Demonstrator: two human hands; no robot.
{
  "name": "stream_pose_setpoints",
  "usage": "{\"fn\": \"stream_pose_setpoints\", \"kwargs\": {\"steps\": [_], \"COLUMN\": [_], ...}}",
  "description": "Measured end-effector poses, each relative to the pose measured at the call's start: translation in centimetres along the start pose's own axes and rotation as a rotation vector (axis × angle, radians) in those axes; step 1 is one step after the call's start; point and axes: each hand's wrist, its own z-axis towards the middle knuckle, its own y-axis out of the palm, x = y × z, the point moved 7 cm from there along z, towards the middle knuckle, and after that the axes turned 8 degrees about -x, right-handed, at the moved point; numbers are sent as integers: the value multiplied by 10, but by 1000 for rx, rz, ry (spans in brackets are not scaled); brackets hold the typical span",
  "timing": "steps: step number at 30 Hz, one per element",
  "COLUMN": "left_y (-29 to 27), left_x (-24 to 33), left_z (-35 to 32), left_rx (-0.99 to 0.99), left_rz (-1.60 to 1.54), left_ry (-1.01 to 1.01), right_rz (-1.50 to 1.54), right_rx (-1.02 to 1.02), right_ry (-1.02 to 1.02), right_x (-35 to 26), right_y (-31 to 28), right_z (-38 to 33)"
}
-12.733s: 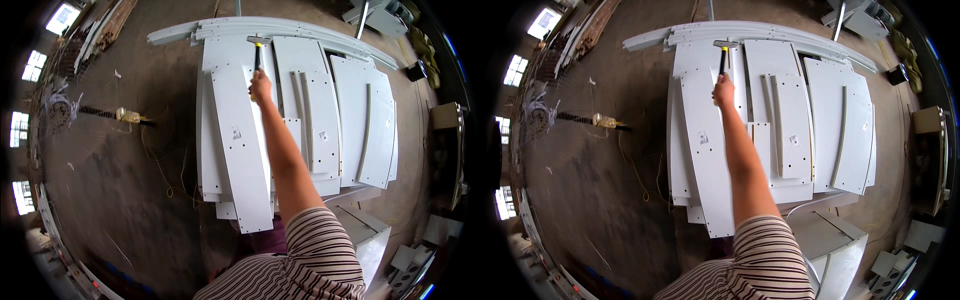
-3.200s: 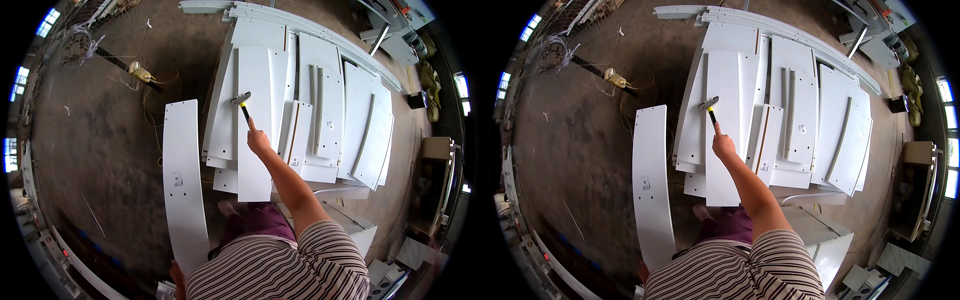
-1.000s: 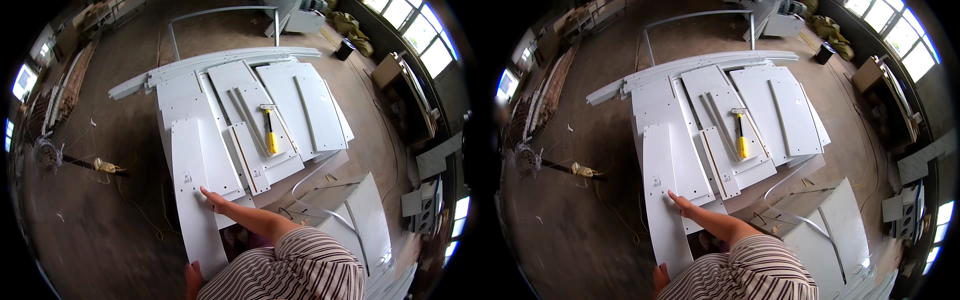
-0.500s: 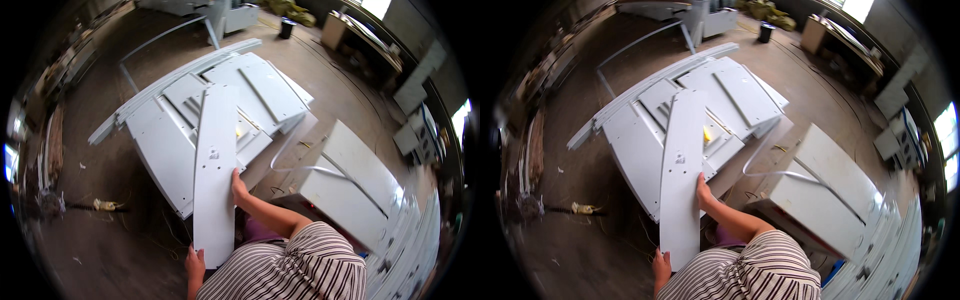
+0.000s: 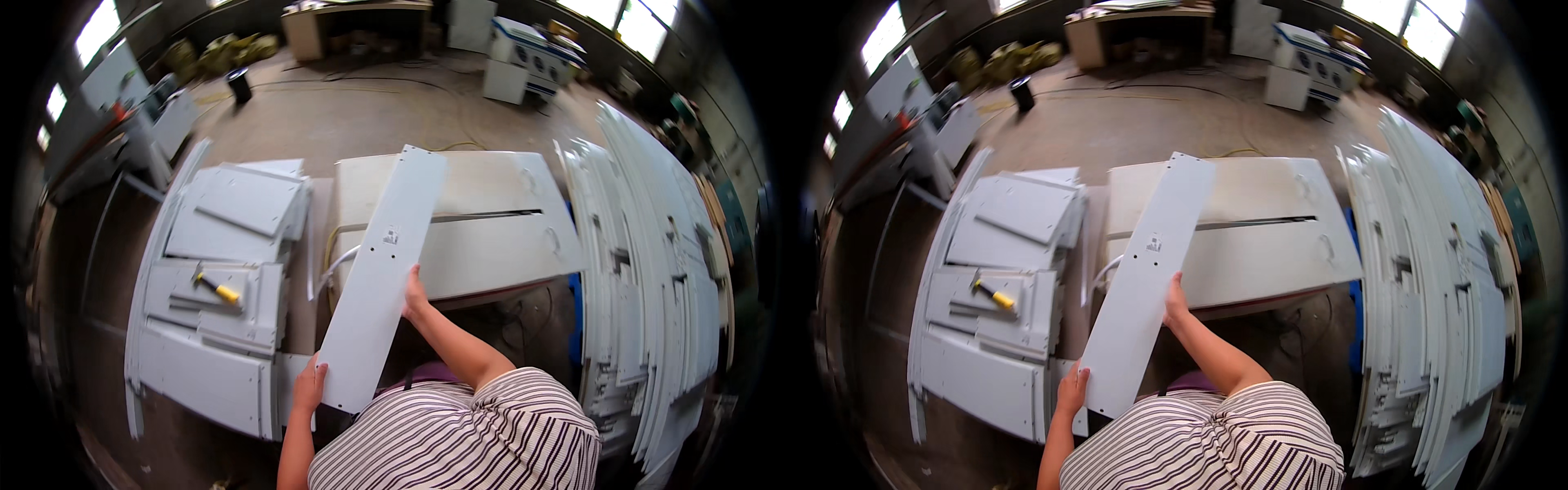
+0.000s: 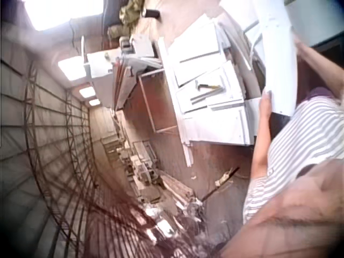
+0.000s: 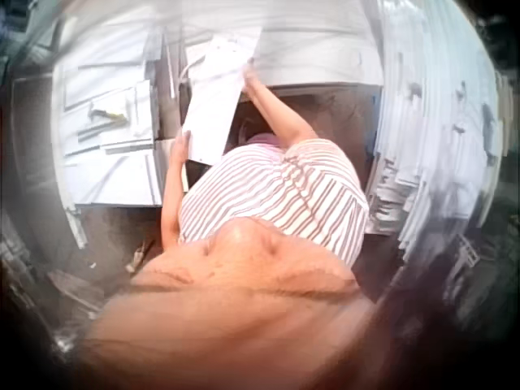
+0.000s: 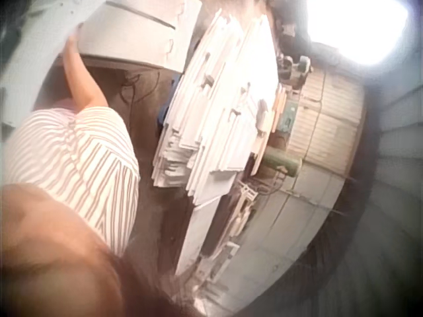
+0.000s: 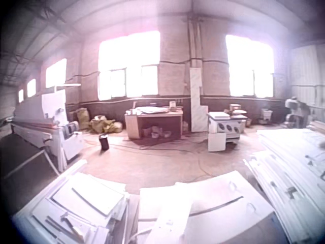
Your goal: The person handles white flat-pack furniture panels and plastic strips in a workshop. They repeatedly pick up panels, align them with other pieces, and use a rubber mallet to tap the joints together. The person also handles thin plastic strips, placing them onto the panels before stacking the assembled units.
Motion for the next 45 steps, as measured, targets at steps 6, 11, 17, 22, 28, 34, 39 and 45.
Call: {"fn": "stream_pose_setpoints", "kwargs": {"steps": [6, 11, 17, 22, 28, 34, 39, 45], "left_y": [148, 290, 333, 324, 318, 247, 168, 140], "left_x": [127, 212, 243, 167, 136, 133, 36, 19], "left_z": [131, 145, 157, 215, 248, 264, 305, 342], "left_rx": [-240, -707, -1009, -935, -949, -785, -438, -223], "left_rz": [-244, -363, -374, -504, -594, -453, -804, -1244], "left_ry": [110, 127, 161, -204, -336, -267, -352, -445], "right_rz": [-237, -830, -1258, -1094, -1299, -1389, -1405, -2103], "right_rx": [234, 464, 841, 904, 914, 947, 1015, 871], "right_ry": [67, 48, 36, 102, 228, 183, 134, 76], "right_x": [-95, -190, -304, -283, -282, -301, -312, -293], "right_y": [-186, -280, -373, -405, -392, -422, -423, -250], "right_z": [16, -98, -192, -230, -225, -235, -226, -133]}}
